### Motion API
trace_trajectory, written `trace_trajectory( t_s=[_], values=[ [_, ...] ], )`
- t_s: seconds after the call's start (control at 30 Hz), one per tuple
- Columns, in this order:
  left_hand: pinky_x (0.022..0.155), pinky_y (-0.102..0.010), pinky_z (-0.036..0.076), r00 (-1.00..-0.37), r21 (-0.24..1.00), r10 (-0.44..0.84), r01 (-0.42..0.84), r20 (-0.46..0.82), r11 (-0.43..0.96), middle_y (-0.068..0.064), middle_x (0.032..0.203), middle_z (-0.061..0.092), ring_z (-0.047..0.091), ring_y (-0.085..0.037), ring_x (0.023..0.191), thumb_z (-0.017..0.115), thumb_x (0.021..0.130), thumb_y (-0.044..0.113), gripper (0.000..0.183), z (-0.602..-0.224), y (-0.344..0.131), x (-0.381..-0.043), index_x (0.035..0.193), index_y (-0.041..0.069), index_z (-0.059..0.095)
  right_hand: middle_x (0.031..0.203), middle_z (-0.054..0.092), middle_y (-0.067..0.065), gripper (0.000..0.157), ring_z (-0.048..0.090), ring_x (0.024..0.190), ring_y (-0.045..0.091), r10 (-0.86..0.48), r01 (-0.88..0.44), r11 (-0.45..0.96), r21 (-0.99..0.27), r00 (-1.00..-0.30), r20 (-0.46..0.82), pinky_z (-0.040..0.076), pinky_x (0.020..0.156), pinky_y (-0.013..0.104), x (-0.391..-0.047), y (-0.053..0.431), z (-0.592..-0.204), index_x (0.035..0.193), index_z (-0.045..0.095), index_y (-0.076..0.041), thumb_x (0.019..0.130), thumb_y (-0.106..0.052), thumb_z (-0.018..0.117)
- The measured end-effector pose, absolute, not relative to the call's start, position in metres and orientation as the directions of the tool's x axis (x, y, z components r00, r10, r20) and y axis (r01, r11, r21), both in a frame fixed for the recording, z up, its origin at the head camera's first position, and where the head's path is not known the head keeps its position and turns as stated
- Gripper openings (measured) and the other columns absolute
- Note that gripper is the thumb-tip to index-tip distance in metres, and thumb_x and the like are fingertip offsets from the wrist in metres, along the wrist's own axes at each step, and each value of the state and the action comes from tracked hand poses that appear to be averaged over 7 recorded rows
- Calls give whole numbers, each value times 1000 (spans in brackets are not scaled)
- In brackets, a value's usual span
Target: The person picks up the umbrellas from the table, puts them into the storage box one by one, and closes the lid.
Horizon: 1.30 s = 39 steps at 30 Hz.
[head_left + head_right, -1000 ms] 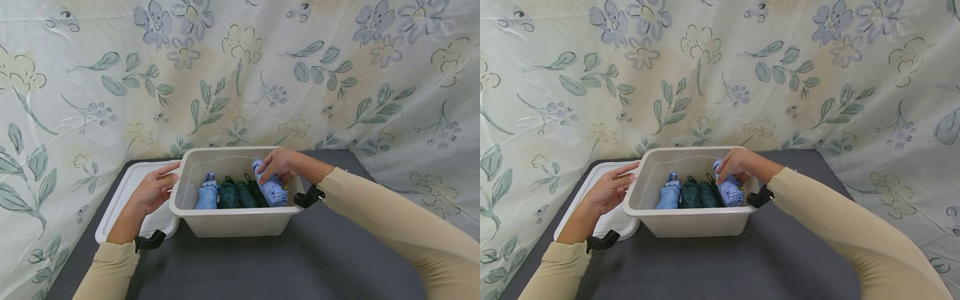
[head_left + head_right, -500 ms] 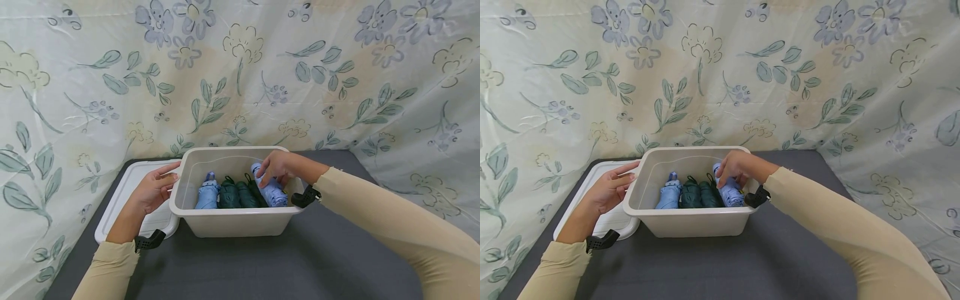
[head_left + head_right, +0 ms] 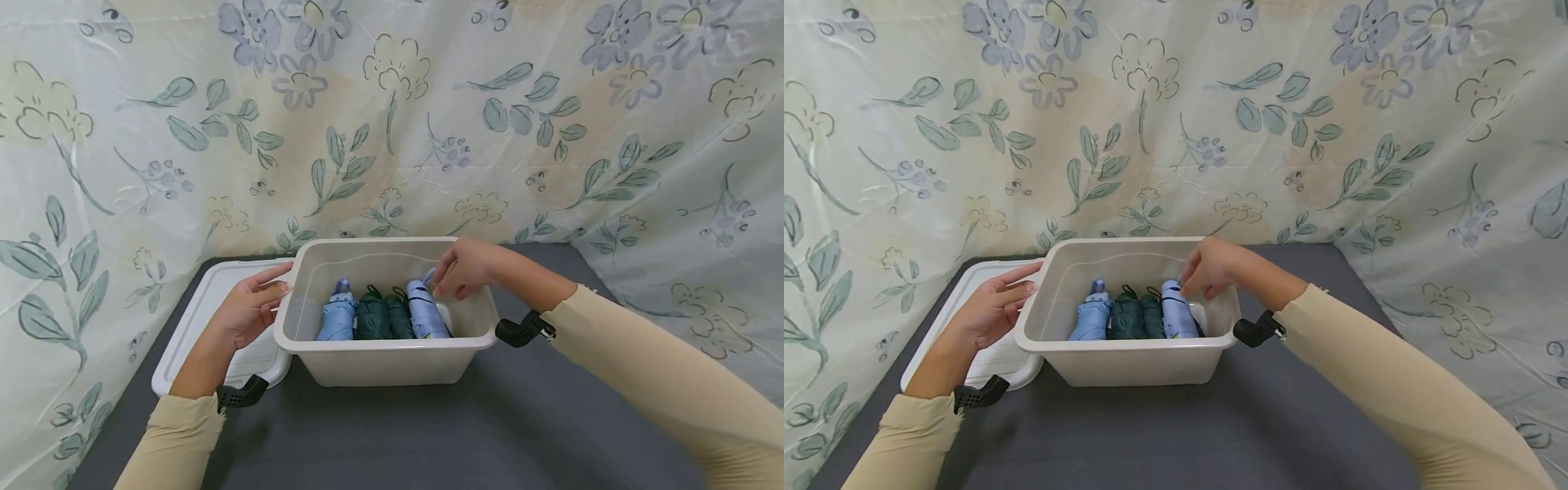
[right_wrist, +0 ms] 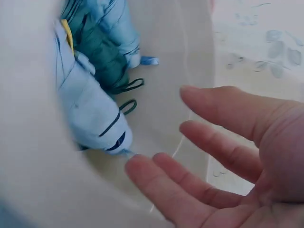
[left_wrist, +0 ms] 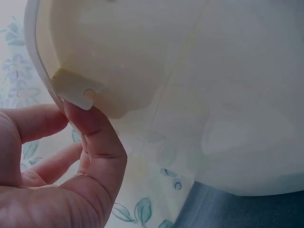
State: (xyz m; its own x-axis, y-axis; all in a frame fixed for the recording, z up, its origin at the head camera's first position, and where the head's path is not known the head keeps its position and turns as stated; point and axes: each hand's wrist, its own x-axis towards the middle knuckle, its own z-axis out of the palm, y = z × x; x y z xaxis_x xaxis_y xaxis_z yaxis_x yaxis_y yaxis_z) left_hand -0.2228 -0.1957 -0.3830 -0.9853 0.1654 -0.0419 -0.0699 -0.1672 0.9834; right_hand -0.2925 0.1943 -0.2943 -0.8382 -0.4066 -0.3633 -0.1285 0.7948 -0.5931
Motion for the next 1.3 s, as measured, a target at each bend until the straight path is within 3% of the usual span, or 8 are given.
trace_trajectory(
  t_s=[0.27,0.57,0.73,0.97,1.13,1.3],
  values=[
    [84,-25,61,-994,993,109,-35,-22,-115,7,104,71,72,-9,95,66,101,17,68,-387,-196,-224,159,4,34,113,77,11,33,74,93,21,-511,-271,677,-684,-842,-172,62,88,42,-281,217,-299,116,76,-8,89,-25,80],
    [78,-25,61,-999,999,44,12,13,-30,12,104,71,71,-7,85,63,103,24,59,-393,-203,-221,154,2,43,112,77,5,28,72,98,19,-505,-398,606,-689,-862,54,60,82,34,-271,233,-310,113,79,-14,89,-29,81],
    [75,-24,61,-999,979,-15,39,42,198,6,99,65,67,-8,81,62,104,26,54,-403,-211,-223,150,1,48,110,78,5,29,74,97,17,-475,-419,569,-708,-870,133,59,82,30,-268,240,-318,114,78,-13,90,-29,81],
    [70,-31,63,-993,871,-74,47,95,490,-23,112,64,70,-21,81,60,105,22,46,-422,-222,-226,146,3,53,111,77,6,27,74,100,13,-431,-453,500,-738,-869,242,59,86,23,-259,250,-332,115,77,-13,92,-27,79],
    [70,-37,64,-989,787,-69,61,130,614,-29,112,66,73,-36,86,59,104,18,46,-433,-232,-229,145,-2,52,105,75,4,18,73,93,8,-411,-546,391,-741,-824,390,59,85,19,-252,254,-347,108,77,-8,92,-13,78],
    [64,-31,61,-981,698,-78,71,179,713,-25,107,69,73,-28,79,59,103,15,43,-441,-243,-232,142,-3,54,102,74,1,17,74,89,10,-381,-595,297,-746,-791,479,61,81,21,-250,258,-357,106,77,-3,90,-5,78]
  ],
)
